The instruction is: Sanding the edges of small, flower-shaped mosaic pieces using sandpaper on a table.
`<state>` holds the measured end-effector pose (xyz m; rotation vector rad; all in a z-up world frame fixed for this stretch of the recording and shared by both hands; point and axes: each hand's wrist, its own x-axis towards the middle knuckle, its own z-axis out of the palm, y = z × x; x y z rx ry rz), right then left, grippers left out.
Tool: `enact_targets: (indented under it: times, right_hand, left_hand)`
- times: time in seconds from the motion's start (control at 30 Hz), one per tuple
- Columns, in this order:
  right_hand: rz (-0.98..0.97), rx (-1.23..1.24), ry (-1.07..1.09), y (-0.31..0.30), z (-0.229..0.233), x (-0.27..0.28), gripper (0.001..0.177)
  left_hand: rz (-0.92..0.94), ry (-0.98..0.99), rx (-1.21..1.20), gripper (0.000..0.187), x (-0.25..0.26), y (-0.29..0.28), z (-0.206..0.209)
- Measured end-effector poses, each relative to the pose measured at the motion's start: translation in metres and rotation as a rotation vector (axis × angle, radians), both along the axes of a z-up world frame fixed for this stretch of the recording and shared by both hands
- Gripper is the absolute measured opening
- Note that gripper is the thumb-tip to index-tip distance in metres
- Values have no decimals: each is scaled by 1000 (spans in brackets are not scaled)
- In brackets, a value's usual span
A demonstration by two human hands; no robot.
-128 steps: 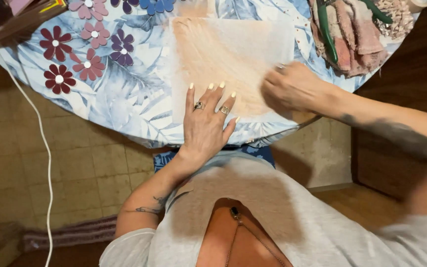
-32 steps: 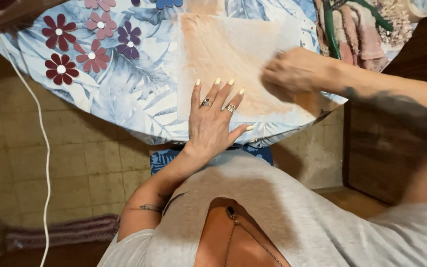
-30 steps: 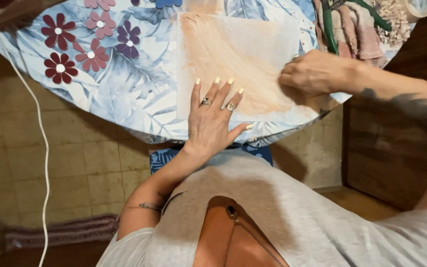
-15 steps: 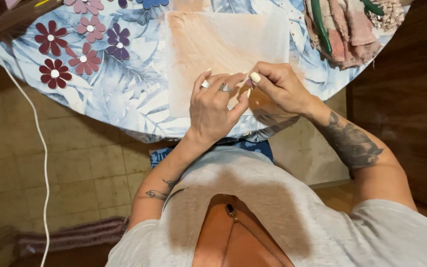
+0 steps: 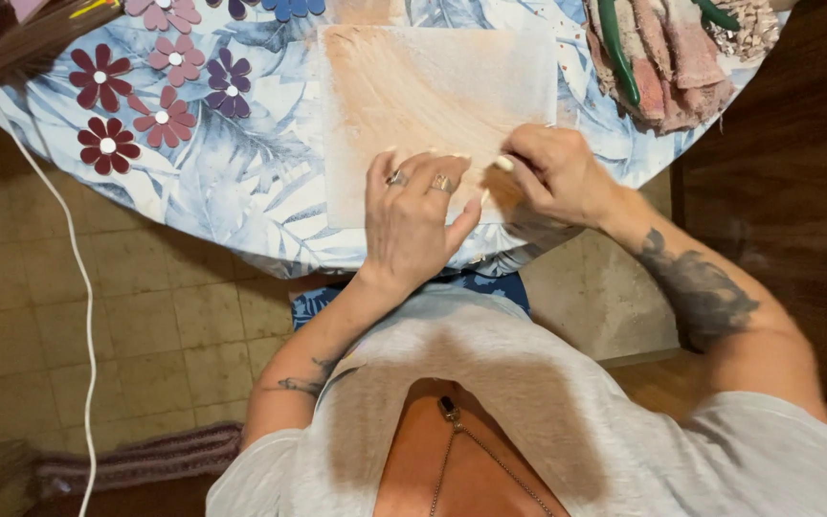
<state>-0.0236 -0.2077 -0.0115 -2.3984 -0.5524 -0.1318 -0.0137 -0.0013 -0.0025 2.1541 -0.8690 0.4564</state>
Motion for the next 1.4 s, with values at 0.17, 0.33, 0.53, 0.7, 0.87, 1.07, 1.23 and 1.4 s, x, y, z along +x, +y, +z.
enact_targets:
  times: [0.17, 0.33, 0.53, 0.7, 0.87, 1.07, 1.23, 1.4]
  right_hand:
    - [-23, -671, -278, -20, -3, -11, 10]
    - [101, -466, -262, 39, 2, 42, 8]
    - [8, -400, -383, 69, -12, 133, 10]
    - [360, -548, -130, 42, 33, 71, 20]
    - [287, -761, 244, -9, 27, 24, 6]
    - [61, -502, 95, 43, 13, 72, 18]
    - [39, -429, -377, 65, -19, 143, 18]
    - [357, -502, -124, 44, 27, 76, 7]
  left_hand:
    - [-42, 90, 226, 39, -5, 17, 6]
    - [-76, 124, 313, 44, -4, 21, 0]
    - [-22, 22, 450, 47, -4, 20, -4]
    - [-34, 21, 469, 49, -4, 23, -3]
    - [-53, 9, 431, 51, -1, 24, -5]
    - [-61, 12, 447, 54, 1, 26, -5]
    - [-49, 16, 443, 53, -2, 25, -3]
    - [-36, 24, 463, 53, -1, 25, -6]
